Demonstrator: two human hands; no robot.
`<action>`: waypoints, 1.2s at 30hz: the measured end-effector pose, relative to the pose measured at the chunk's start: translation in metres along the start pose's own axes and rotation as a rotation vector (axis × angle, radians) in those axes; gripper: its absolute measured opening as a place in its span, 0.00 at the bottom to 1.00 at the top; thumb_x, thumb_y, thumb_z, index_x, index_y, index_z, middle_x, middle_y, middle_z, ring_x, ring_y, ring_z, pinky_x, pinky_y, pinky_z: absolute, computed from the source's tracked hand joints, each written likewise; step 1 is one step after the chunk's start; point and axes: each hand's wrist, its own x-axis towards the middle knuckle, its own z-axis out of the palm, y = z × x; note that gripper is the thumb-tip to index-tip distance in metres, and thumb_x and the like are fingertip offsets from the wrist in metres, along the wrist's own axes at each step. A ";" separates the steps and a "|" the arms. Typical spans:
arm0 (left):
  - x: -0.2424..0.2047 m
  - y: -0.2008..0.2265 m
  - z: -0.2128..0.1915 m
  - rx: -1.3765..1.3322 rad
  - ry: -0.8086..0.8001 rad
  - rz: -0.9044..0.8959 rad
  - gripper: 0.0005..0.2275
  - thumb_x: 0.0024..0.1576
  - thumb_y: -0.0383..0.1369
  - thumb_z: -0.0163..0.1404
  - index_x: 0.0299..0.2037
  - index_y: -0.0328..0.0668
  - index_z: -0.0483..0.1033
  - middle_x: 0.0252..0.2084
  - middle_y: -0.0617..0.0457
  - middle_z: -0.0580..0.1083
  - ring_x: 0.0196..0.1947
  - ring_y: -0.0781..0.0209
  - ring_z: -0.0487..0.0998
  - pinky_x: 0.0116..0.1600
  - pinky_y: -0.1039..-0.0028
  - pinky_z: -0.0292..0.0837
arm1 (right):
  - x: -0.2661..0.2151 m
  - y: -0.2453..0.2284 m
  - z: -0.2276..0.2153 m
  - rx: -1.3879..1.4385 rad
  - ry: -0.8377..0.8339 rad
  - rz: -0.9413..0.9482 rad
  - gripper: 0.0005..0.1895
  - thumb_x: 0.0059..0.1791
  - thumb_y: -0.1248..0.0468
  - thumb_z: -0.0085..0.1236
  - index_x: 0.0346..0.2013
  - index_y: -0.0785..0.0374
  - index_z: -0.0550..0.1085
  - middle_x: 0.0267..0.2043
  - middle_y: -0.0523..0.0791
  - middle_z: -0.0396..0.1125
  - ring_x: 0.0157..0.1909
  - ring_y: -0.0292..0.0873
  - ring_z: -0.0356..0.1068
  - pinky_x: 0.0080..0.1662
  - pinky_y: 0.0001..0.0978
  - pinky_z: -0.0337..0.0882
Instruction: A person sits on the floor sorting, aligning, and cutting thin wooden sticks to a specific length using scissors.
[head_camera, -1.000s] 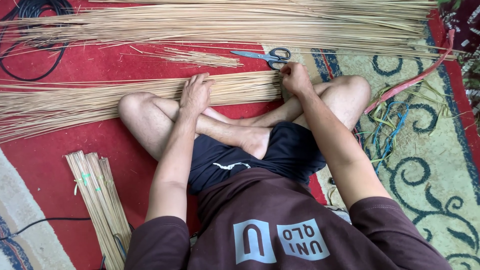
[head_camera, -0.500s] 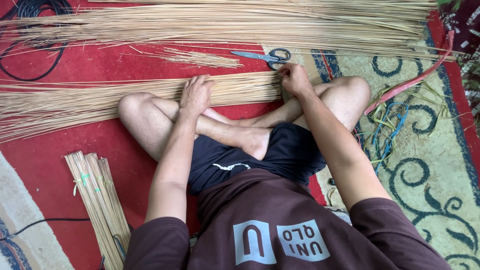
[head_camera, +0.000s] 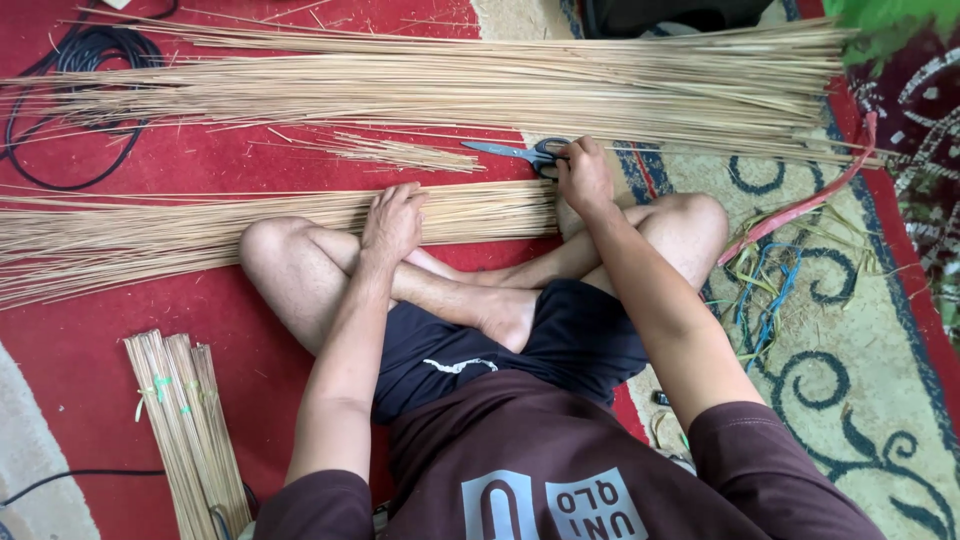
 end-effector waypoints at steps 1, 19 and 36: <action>-0.001 0.000 0.000 0.004 0.004 -0.006 0.15 0.55 0.34 0.56 0.53 0.53 0.80 0.59 0.54 0.71 0.61 0.53 0.70 0.59 0.61 0.70 | 0.004 0.006 0.008 0.003 0.001 -0.008 0.06 0.52 0.70 0.60 0.43 0.68 0.76 0.42 0.49 0.61 0.45 0.58 0.70 0.42 0.45 0.79; 0.003 0.002 0.003 0.026 -0.016 0.043 0.18 0.53 0.34 0.57 0.55 0.54 0.78 0.59 0.57 0.72 0.62 0.53 0.71 0.61 0.59 0.69 | 0.012 0.062 0.051 -0.215 -0.188 -0.022 0.16 0.42 0.67 0.68 0.45 0.58 0.78 0.44 0.46 0.64 0.45 0.57 0.71 0.46 0.47 0.77; 0.005 0.007 -0.006 0.047 -0.027 0.039 0.20 0.53 0.35 0.58 0.57 0.48 0.77 0.59 0.55 0.71 0.62 0.54 0.70 0.59 0.62 0.70 | 0.047 0.053 0.105 -0.313 -0.323 -0.137 0.22 0.38 0.65 0.51 0.45 0.55 0.81 0.53 0.38 0.61 0.56 0.48 0.63 0.53 0.45 0.66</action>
